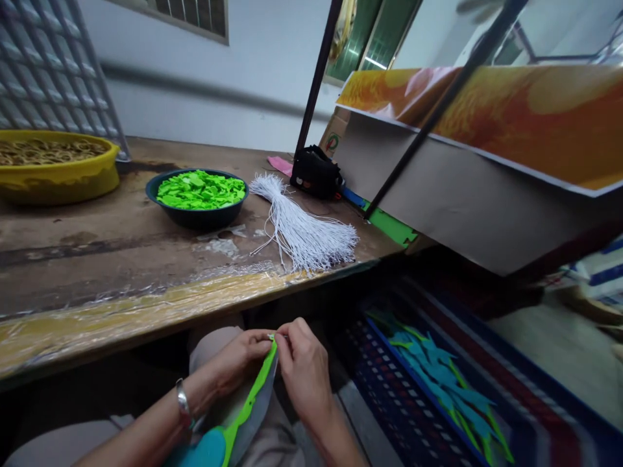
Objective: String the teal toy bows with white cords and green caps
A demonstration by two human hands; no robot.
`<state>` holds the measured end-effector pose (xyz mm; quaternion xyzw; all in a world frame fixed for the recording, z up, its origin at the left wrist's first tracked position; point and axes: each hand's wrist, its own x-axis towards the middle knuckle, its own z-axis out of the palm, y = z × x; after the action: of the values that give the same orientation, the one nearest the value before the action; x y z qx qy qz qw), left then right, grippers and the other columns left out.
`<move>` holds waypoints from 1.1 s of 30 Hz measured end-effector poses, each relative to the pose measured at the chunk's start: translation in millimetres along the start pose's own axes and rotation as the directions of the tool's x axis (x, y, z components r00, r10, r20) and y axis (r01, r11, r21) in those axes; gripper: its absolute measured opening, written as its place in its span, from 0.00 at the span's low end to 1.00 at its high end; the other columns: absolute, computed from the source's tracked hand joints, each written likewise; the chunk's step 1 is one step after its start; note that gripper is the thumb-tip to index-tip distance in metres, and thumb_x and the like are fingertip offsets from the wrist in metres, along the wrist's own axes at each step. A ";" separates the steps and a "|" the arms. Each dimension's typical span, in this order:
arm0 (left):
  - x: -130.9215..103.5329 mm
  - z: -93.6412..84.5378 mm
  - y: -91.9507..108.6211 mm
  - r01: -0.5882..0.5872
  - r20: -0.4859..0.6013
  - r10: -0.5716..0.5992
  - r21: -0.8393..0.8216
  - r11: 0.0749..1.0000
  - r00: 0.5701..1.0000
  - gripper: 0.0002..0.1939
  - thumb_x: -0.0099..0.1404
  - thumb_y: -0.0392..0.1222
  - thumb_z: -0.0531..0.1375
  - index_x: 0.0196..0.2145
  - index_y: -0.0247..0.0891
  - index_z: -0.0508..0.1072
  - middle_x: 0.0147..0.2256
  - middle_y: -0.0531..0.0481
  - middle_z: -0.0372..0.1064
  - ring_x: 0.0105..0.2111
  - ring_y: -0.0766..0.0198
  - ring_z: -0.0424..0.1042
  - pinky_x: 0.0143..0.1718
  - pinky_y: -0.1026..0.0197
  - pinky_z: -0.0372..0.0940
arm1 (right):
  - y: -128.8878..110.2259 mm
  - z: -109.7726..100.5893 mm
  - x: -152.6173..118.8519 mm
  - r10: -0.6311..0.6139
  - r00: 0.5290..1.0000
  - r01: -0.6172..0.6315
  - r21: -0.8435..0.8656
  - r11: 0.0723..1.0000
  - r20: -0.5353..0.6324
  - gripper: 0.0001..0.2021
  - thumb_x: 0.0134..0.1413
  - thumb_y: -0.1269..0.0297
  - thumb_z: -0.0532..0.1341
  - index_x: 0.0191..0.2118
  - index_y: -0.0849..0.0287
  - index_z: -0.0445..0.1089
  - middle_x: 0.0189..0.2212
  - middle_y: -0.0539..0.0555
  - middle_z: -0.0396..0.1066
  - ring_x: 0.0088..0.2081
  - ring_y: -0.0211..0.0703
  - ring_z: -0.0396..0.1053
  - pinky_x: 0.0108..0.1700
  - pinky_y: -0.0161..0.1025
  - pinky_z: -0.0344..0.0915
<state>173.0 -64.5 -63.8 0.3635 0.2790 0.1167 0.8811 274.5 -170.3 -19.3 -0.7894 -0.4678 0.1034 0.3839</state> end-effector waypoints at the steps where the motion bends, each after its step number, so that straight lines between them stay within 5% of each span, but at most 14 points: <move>1: -2.6 3.4 -1.5 -0.007 0.014 0.008 -0.043 0.999 1.000 0.23 0.41 0.46 0.77 0.33 0.30 0.80 0.31 0.39 0.79 0.27 0.58 0.76 0.34 0.58 0.70 | 1.0 0.3 -0.6 -0.037 0.999 0.037 -0.057 0.998 -0.007 0.11 0.67 0.63 0.53 0.34 0.56 0.70 0.32 0.53 0.69 0.32 0.43 0.69 0.33 0.36 0.62; 8: -18.5 15.4 -10.7 -0.086 -0.058 0.076 -0.203 0.975 0.995 0.26 0.43 0.52 0.78 0.36 0.35 0.79 0.31 0.47 0.79 0.27 0.65 0.74 0.32 0.63 0.69 | -2.2 -1.5 -6.5 -0.161 0.987 0.158 -0.198 0.967 -0.001 0.09 0.69 0.67 0.51 0.37 0.56 0.65 0.31 0.50 0.69 0.31 0.41 0.70 0.34 0.36 0.61; 28: -25.4 29.3 -15.8 -0.204 -0.175 0.182 -0.117 0.972 0.967 0.21 0.46 0.48 0.76 0.33 0.35 0.77 0.29 0.51 0.77 0.32 0.64 0.72 0.36 0.65 0.64 | -19.9 -6.4 -13.5 -0.307 0.951 0.277 -0.486 0.829 0.018 0.09 0.68 0.73 0.52 0.34 0.58 0.64 0.30 0.52 0.67 0.32 0.45 0.68 0.34 0.40 0.59; 33: -27.7 28.2 -17.5 -0.138 -0.207 0.109 -0.131 0.982 0.972 0.23 0.44 0.51 0.75 0.35 0.38 0.76 0.30 0.53 0.77 0.32 0.62 0.72 0.36 0.64 0.64 | -20.0 4.0 -17.5 -0.303 0.951 0.278 -0.583 0.763 0.057 0.10 0.63 0.78 0.56 0.32 0.57 0.66 0.31 0.53 0.68 0.33 0.46 0.69 0.33 0.40 0.62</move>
<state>166.7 -104.5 -48.5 0.3020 0.3335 0.2272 0.8637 249.7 -177.2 -11.4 -0.7887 -0.5853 -0.1222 0.1433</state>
